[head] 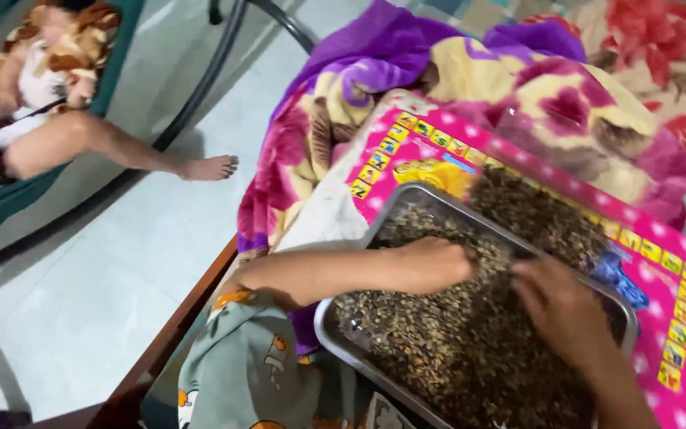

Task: Sorting coffee beans by hand in a metal tray to remove defects or foreign objects.

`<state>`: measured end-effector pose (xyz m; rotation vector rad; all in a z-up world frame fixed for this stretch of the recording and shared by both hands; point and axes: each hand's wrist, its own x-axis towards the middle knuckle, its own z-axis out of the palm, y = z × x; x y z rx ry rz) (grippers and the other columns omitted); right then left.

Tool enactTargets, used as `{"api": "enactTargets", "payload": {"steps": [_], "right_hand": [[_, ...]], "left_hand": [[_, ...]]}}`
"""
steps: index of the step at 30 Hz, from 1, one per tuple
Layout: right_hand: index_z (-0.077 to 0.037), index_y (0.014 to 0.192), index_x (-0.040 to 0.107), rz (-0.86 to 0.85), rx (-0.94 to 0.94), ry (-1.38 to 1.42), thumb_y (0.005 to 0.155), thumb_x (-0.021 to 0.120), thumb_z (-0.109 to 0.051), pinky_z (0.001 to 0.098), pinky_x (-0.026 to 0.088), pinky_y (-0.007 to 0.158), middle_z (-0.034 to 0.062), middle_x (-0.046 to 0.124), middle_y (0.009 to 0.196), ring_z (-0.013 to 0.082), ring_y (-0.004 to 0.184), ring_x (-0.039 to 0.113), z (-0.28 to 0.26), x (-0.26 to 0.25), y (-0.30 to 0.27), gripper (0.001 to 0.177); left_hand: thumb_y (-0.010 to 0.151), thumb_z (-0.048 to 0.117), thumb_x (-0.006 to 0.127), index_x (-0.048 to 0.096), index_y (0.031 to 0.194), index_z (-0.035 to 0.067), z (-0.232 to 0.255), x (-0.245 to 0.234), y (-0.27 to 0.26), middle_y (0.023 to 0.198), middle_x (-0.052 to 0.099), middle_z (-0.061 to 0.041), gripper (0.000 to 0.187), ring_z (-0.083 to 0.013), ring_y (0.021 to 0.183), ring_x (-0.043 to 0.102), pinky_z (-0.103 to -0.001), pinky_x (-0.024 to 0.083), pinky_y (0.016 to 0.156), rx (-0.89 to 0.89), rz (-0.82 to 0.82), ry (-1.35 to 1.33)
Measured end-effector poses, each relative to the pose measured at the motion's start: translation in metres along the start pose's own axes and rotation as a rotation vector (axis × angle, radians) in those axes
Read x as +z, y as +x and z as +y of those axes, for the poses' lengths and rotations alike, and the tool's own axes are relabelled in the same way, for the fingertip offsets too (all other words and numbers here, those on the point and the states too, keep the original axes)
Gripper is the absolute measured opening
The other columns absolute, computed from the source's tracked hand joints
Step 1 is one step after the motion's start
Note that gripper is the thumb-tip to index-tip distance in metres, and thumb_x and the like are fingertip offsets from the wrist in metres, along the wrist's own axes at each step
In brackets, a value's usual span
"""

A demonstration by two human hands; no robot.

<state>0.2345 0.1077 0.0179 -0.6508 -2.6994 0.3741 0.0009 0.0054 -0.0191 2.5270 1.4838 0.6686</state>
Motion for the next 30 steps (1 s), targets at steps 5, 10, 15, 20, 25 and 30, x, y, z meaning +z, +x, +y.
{"api": "enactTargets", "payload": {"steps": [5, 10, 15, 20, 25, 30], "right_hand": [[-0.016, 0.115, 0.069, -0.195, -0.13, -0.03, 0.082, 0.071, -0.026, 0.032, 0.055, 0.086, -0.0015, 0.067, 0.115, 0.0213, 0.101, 0.068, 0.0, 0.034, -0.023, 0.035], [-0.019, 0.106, 0.072, -0.228, -0.095, -0.009, 0.083, 0.069, -0.02, 0.0306, 0.056, 0.08, -0.0045, 0.068, 0.105, 0.0196, 0.093, 0.07, 0.001, 0.035, -0.023, 0.023], [-0.02, 0.106, 0.07, -0.286, -0.093, -0.041, 0.085, 0.068, -0.023, 0.033, 0.055, 0.082, -0.004, 0.067, 0.106, 0.0203, 0.093, 0.069, 0.008, 0.039, -0.024, 0.022], [-0.019, 0.107, 0.069, -0.238, -0.107, 0.021, 0.083, 0.067, -0.015, 0.0337, 0.056, 0.081, -0.0031, 0.067, 0.107, 0.0214, 0.093, 0.07, 0.008, 0.037, -0.023, 0.024], [-0.016, 0.106, 0.068, -0.158, -0.09, 0.117, 0.083, 0.065, -0.006, 0.0343, 0.054, 0.077, 0.0005, 0.065, 0.106, 0.023, 0.088, 0.068, 0.01, 0.034, -0.021, 0.025], [-0.015, 0.095, 0.058, -0.123, -0.231, 0.061, 0.093, 0.058, -0.002, 0.035, 0.055, 0.061, 0.0004, 0.057, 0.1, 0.0292, 0.09, 0.064, 0.007, 0.021, -0.015, 0.014]], "left_hand": [[0.076, -0.023, 0.056, 0.066, 0.08, -0.011, -0.007, 0.01, 0.004, 0.076, 0.072, -0.022, 0.016, -0.0265, 0.057, 0.072, -0.029, 0.067, 0.049, -0.007, 0.032, -0.147], [0.076, -0.017, 0.059, 0.065, 0.083, -0.007, -0.002, 0.0, 0.002, 0.075, 0.072, -0.018, 0.013, -0.0262, 0.057, 0.071, -0.036, 0.065, 0.054, 0.014, 0.061, -0.206], [0.078, -0.025, 0.048, 0.067, 0.11, -0.009, 0.002, -0.003, 0.003, 0.065, 0.068, -0.019, 0.04, -0.0202, 0.042, 0.061, -0.026, 0.059, 0.038, -0.09, -0.05, -0.26], [0.084, -0.016, 0.056, 0.065, 0.095, -0.008, -0.003, 0.002, 0.002, 0.069, 0.07, -0.018, 0.016, -0.0235, 0.048, 0.066, -0.03, 0.062, 0.044, -0.033, 0.02, -0.258], [0.085, -0.009, 0.06, 0.064, 0.091, -0.005, 0.003, -0.009, -0.001, 0.067, 0.071, -0.014, 0.008, -0.0244, 0.05, 0.067, -0.035, 0.062, 0.05, -0.013, 0.038, -0.249], [0.088, -0.017, 0.057, 0.067, 0.125, -0.003, -0.005, 0.0, -0.002, 0.093, 0.074, -0.026, 0.041, -0.03, 0.052, 0.068, -0.035, 0.054, 0.046, -0.085, -0.007, -0.118]]}}
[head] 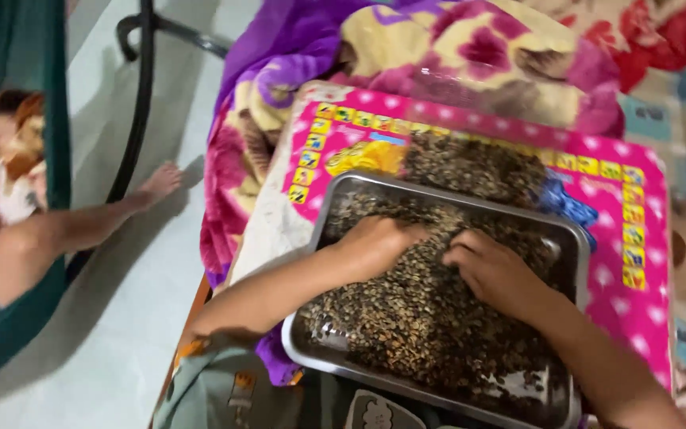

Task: Sorting coffee beans by hand in a metal tray to remove defects or foreign objects.

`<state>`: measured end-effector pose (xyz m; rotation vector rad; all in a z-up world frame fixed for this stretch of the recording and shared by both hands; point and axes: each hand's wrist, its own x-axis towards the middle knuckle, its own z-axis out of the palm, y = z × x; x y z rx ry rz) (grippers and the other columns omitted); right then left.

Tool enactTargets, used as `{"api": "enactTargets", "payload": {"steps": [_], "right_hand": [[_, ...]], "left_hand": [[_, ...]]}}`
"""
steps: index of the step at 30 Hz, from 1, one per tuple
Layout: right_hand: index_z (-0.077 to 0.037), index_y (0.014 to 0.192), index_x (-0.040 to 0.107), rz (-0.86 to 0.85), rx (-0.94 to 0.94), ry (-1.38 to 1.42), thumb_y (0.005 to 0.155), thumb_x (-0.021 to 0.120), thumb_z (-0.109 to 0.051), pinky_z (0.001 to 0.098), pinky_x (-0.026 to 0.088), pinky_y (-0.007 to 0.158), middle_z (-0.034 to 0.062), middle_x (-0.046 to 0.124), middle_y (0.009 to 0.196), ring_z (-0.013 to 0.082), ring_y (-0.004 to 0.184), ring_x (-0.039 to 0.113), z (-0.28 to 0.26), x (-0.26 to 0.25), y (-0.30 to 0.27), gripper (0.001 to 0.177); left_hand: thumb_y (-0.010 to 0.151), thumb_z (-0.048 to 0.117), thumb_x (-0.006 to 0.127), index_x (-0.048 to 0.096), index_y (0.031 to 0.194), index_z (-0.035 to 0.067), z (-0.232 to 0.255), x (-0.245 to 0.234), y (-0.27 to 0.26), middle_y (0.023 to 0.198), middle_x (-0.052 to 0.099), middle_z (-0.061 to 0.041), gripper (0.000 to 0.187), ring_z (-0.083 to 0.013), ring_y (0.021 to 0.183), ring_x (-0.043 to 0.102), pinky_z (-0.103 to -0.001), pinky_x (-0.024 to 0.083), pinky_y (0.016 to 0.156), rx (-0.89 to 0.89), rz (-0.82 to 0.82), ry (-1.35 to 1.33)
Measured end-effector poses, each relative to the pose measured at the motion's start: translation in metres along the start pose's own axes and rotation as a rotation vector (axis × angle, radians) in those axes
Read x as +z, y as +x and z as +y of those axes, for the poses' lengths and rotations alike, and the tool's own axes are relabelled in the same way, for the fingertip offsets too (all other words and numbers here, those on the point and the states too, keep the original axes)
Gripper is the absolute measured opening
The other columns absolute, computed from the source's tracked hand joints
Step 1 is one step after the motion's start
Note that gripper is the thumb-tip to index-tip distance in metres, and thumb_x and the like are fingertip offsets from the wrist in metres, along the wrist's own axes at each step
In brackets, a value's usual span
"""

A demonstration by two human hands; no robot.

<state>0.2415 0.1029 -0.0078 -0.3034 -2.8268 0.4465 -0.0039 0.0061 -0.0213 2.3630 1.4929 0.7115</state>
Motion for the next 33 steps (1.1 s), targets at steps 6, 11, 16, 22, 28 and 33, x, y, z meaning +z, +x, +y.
{"api": "enactTargets", "payload": {"steps": [6, 11, 16, 22, 28, 33], "right_hand": [[-0.013, 0.096, 0.071, 0.41, 0.01, -0.043, 0.095, 0.061, -0.008, 0.0364, 0.057, 0.085, 0.0043, 0.065, 0.109, 0.0242, 0.101, 0.066, 0.081, 0.009, 0.01, 0.011], [-0.007, 0.123, 0.067, 0.459, 0.146, -0.047, 0.098, 0.059, -0.009, 0.0475, 0.051, 0.095, 0.012, 0.06, 0.118, 0.0355, 0.112, 0.062, 0.079, -0.035, 0.029, 0.026], [-0.016, 0.111, 0.074, 0.374, 0.23, 0.104, 0.099, 0.061, -0.01, 0.0373, 0.055, 0.084, 0.0026, 0.065, 0.098, 0.0259, 0.095, 0.068, 0.051, -0.018, 0.007, 0.019], [-0.01, 0.1, 0.07, 0.2, 0.141, 0.012, 0.095, 0.06, -0.007, 0.0411, 0.06, 0.07, 0.0066, 0.068, 0.093, 0.0319, 0.092, 0.069, 0.03, -0.024, 0.016, 0.012], [-0.007, 0.101, 0.072, 0.074, 0.09, -0.15, 0.096, 0.062, -0.007, 0.0409, 0.06, 0.077, 0.006, 0.067, 0.097, 0.0288, 0.096, 0.069, 0.033, -0.012, 0.012, 0.011], [-0.008, 0.1, 0.069, 0.029, 0.052, -0.093, 0.1, 0.058, -0.011, 0.0416, 0.056, 0.076, 0.0054, 0.065, 0.097, 0.0293, 0.094, 0.067, 0.03, -0.018, 0.014, 0.011]], "left_hand": [[0.076, -0.023, 0.06, 0.065, 0.126, -0.006, -0.002, -0.002, 0.003, 0.083, 0.074, -0.024, 0.053, -0.0243, 0.04, 0.06, -0.031, 0.043, 0.038, -0.009, -0.065, 0.005], [0.081, -0.024, 0.057, 0.063, 0.128, -0.008, 0.032, -0.043, 0.015, 0.073, 0.072, -0.026, 0.051, -0.0306, 0.046, 0.066, -0.038, 0.053, 0.042, -0.007, -0.009, -0.083], [0.089, -0.021, 0.05, 0.062, 0.133, -0.004, 0.008, -0.046, 0.041, 0.068, 0.069, -0.019, 0.049, -0.0256, 0.045, 0.065, -0.03, 0.057, 0.043, -0.034, 0.034, -0.066], [0.096, -0.005, 0.06, 0.064, 0.129, 0.003, 0.006, -0.068, 0.088, 0.092, 0.074, -0.022, 0.035, -0.0331, 0.069, 0.075, -0.043, 0.063, 0.057, -0.045, 0.189, 0.041], [0.089, 0.0, 0.068, 0.075, 0.106, 0.003, -0.011, -0.019, 0.053, 0.095, 0.072, -0.017, 0.019, -0.0342, 0.073, 0.074, -0.047, 0.061, 0.058, -0.094, -0.105, 0.326], [0.084, 0.008, 0.078, 0.076, 0.104, 0.001, -0.021, 0.0, 0.038, 0.1, 0.068, -0.016, 0.022, -0.0355, 0.078, 0.074, -0.046, 0.062, 0.061, -0.031, -0.164, 0.317]]}}
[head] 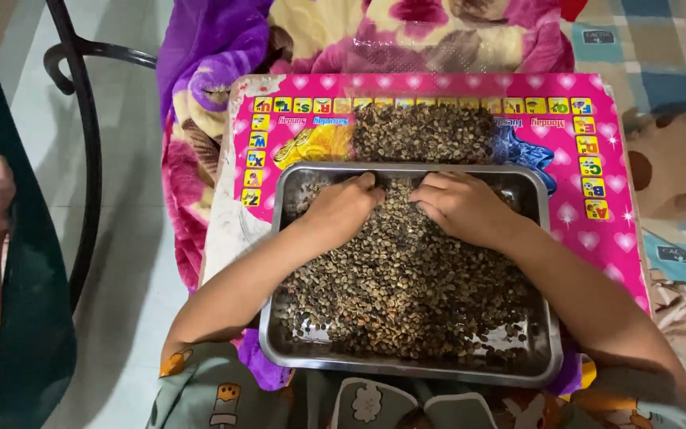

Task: Sorting coffee beans by hand in a metal tray to remove defects or foreign objects.

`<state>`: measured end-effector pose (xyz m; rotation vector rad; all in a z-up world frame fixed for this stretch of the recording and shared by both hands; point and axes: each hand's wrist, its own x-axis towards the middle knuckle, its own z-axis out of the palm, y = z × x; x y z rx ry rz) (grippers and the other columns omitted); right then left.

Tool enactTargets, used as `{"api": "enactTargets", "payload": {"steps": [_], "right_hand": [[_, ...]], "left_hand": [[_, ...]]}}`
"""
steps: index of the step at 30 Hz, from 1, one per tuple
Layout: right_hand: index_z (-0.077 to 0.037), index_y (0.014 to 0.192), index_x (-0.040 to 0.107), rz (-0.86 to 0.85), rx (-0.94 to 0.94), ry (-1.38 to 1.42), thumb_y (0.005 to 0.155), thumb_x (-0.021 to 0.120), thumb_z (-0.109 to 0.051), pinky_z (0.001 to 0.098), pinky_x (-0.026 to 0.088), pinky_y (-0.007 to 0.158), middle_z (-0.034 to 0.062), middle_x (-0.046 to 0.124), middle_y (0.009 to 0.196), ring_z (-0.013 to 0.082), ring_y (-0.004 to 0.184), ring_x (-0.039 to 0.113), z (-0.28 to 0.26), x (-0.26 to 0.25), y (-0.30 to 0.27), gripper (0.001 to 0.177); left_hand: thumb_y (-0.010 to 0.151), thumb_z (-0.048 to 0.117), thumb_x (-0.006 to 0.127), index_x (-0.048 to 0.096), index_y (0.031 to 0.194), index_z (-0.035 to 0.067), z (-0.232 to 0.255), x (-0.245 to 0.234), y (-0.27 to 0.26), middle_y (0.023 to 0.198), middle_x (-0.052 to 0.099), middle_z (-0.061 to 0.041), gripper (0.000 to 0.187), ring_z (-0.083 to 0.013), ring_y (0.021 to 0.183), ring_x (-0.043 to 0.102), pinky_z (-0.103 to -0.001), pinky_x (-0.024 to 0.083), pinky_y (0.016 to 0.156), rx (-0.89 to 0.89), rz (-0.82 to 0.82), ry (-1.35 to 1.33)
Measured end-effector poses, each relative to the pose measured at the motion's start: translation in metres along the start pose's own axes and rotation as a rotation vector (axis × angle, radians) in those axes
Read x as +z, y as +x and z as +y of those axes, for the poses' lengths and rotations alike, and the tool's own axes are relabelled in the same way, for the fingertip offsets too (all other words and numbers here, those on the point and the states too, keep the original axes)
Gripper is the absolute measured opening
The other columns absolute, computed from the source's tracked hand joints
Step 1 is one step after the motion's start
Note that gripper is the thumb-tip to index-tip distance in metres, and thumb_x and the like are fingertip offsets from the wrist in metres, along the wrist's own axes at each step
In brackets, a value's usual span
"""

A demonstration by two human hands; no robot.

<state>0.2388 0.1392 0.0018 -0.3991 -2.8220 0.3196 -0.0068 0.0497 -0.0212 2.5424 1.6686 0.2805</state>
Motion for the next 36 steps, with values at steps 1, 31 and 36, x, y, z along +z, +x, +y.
{"api": "enactTargets", "payload": {"steps": [1, 31, 36], "right_hand": [[-0.008, 0.1, 0.069, 0.002, 0.002, 0.001, 0.1, 0.058, -0.011, 0.0416, 0.056, 0.076, 0.0054, 0.065, 0.097, 0.0293, 0.094, 0.067, 0.0, 0.0, 0.0, 0.011], [-0.028, 0.116, 0.073, 0.228, -0.004, -0.116, 0.103, 0.06, -0.027, 0.0331, 0.056, 0.059, -0.0051, 0.066, 0.075, 0.0184, 0.07, 0.068, 0.029, 0.041, -0.019, 0.018], [-0.02, 0.107, 0.072, 0.291, -0.006, -0.06, 0.102, 0.061, -0.018, 0.0358, 0.056, 0.06, -0.0014, 0.068, 0.077, 0.0224, 0.075, 0.07, 0.028, 0.037, -0.018, 0.013]], "left_hand": [[0.084, 0.008, 0.078, 0.076, 0.104, 0.001, -0.007, 0.011, 0.002, 0.1, 0.068, -0.016, 0.022, -0.0355, 0.078, 0.074, -0.046, 0.062, 0.061, 0.002, -0.002, 0.0], [0.09, -0.004, 0.071, 0.077, 0.098, 0.0, 0.0, -0.021, -0.003, 0.081, 0.07, -0.014, 0.011, -0.0301, 0.073, 0.07, -0.038, 0.059, 0.069, 0.041, 0.378, -0.603], [0.087, -0.011, 0.068, 0.076, 0.097, -0.002, 0.001, -0.039, 0.014, 0.083, 0.07, -0.017, 0.015, -0.0324, 0.077, 0.069, -0.039, 0.058, 0.071, 0.114, 0.424, -0.57]]}}
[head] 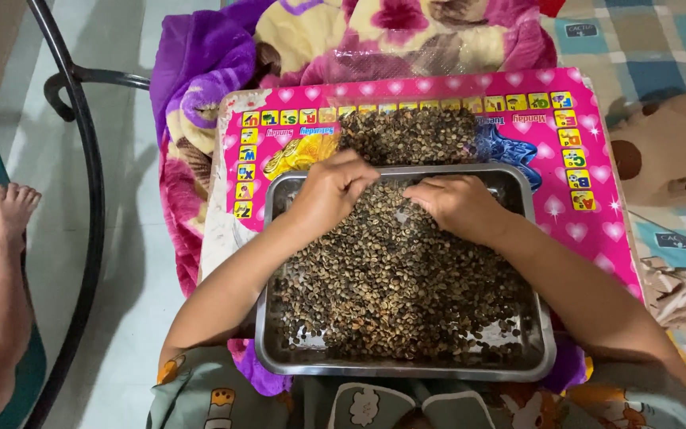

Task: Sorting coffee beans by hand in a metal tray to remove defects or foreign objects.

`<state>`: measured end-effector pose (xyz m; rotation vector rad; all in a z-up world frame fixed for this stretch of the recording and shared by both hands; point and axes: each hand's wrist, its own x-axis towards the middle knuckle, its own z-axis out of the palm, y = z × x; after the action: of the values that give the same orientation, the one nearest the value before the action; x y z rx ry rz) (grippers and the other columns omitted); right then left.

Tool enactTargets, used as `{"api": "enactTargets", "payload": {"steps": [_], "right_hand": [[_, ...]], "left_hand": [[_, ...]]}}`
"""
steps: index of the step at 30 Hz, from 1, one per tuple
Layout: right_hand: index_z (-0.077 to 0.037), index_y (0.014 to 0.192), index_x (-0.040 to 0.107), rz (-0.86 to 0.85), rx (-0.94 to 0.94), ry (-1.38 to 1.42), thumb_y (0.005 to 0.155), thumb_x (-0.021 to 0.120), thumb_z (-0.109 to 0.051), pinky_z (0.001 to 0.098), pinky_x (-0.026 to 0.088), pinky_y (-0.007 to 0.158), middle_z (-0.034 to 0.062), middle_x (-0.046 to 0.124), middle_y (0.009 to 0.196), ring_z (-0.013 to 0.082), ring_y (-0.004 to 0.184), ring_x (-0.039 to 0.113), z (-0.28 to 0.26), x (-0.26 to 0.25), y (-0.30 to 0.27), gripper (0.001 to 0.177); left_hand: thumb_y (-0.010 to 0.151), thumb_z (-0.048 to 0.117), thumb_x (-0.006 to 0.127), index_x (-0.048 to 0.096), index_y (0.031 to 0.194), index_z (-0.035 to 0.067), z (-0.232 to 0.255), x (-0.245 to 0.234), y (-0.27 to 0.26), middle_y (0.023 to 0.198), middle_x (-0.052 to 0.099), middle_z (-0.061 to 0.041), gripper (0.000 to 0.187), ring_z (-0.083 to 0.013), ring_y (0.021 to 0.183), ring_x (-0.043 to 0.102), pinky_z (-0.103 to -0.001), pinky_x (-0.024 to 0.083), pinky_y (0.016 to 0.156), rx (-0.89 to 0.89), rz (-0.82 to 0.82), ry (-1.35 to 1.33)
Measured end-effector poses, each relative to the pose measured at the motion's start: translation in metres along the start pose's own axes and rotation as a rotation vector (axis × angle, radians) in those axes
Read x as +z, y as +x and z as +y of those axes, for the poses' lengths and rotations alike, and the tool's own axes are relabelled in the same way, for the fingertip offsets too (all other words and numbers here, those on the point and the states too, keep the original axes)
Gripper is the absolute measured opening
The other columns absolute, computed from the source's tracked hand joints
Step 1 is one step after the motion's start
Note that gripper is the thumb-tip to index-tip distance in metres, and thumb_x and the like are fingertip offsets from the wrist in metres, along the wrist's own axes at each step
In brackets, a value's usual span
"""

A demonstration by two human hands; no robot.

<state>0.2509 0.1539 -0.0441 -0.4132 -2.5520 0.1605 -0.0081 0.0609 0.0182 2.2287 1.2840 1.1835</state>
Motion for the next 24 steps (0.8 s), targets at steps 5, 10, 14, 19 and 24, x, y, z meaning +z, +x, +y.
{"api": "enactTargets", "payload": {"steps": [5, 10, 14, 19, 24], "right_hand": [[-0.018, 0.108, 0.072, -0.004, -0.04, -0.02, 0.102, 0.058, -0.014, 0.0337, 0.057, 0.061, 0.0, 0.071, 0.08, 0.0235, 0.078, 0.072, -0.011, -0.01, 0.008, 0.016], [-0.016, 0.115, 0.072, 0.0, 0.007, 0.058, 0.102, 0.056, -0.011, 0.0375, 0.058, 0.06, 0.0029, 0.071, 0.085, 0.0276, 0.081, 0.071, -0.002, -0.004, 0.005, 0.022], [-0.005, 0.133, 0.065, 0.177, 0.198, 0.266, 0.104, 0.058, -0.01, 0.0443, 0.051, 0.093, 0.0149, 0.067, 0.116, 0.0325, 0.107, 0.063, 0.003, -0.025, 0.025, 0.031], [0.001, 0.143, 0.056, 0.151, 0.322, 0.077, 0.102, 0.06, -0.01, 0.0572, 0.042, 0.105, 0.024, 0.055, 0.139, 0.0446, 0.126, 0.051, 0.01, -0.029, 0.028, 0.043], [-0.008, 0.119, 0.073, 0.251, 0.303, 0.343, 0.104, 0.061, -0.009, 0.0418, 0.052, 0.088, 0.0082, 0.067, 0.102, 0.0307, 0.098, 0.065, 0.003, -0.024, 0.014, 0.019]], "left_hand": [[0.085, -0.011, 0.07, 0.075, 0.104, -0.001, -0.005, -0.007, 0.048, 0.095, 0.071, -0.021, 0.021, -0.0352, 0.091, 0.071, -0.041, 0.059, 0.082, -0.007, -0.027, 0.169], [0.085, -0.008, 0.072, 0.075, 0.108, -0.002, 0.03, -0.007, 0.035, 0.112, 0.07, -0.026, 0.024, -0.0362, 0.105, 0.071, -0.042, 0.06, 0.09, -0.007, -0.196, 0.481], [0.093, 0.003, 0.067, 0.072, 0.114, -0.005, 0.061, -0.015, 0.003, 0.115, 0.068, -0.03, 0.023, -0.0419, 0.109, 0.069, -0.049, 0.06, 0.088, -0.106, -0.363, 0.375], [0.094, 0.01, 0.07, 0.07, 0.118, -0.007, 0.094, -0.021, -0.013, 0.12, 0.067, -0.032, 0.03, -0.0438, 0.116, 0.065, -0.052, 0.059, 0.093, -0.217, -0.57, 0.291], [0.088, 0.026, 0.077, 0.059, 0.136, -0.001, 0.115, -0.015, -0.017, 0.137, 0.054, -0.026, 0.057, -0.0416, 0.135, 0.048, -0.055, 0.037, 0.117, -0.234, -0.878, 0.179]]}}
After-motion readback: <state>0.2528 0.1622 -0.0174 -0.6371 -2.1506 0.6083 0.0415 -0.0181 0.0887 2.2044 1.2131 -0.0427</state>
